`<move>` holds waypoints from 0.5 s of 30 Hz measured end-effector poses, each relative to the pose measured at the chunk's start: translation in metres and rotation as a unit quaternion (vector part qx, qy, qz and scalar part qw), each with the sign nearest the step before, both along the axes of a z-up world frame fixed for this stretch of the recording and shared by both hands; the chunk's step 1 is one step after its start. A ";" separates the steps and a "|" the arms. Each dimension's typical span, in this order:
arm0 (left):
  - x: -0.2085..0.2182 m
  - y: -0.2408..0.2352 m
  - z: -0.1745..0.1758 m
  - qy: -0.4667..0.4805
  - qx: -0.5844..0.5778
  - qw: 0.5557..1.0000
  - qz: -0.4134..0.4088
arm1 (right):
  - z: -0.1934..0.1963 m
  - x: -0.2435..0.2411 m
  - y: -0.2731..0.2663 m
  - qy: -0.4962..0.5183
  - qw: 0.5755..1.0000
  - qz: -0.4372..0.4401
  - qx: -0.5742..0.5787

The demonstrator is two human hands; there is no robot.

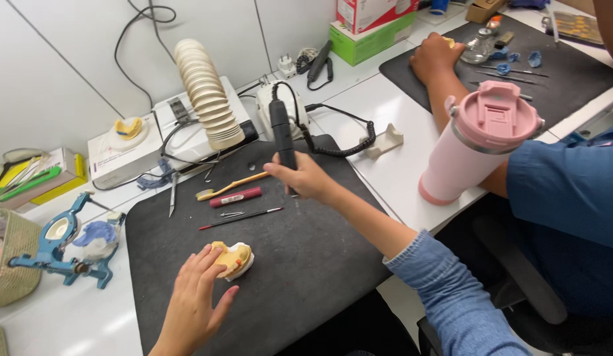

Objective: The person uses a rotary handpiece to grind and shape a single artificial tooth, then fits it into a denture mold. They repeat this process with a second tooth, using a toothbrush to clean the denture between adjustments.

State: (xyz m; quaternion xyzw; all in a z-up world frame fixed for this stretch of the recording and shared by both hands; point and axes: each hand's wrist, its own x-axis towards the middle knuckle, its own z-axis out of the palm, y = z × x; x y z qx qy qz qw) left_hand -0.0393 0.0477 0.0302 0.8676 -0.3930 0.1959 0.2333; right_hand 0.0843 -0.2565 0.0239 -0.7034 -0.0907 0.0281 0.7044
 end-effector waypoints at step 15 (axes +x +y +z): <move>0.076 -0.270 0.026 -0.204 0.102 0.948 -0.221 | -0.080 0.003 0.043 0.009 0.989 0.098 0.113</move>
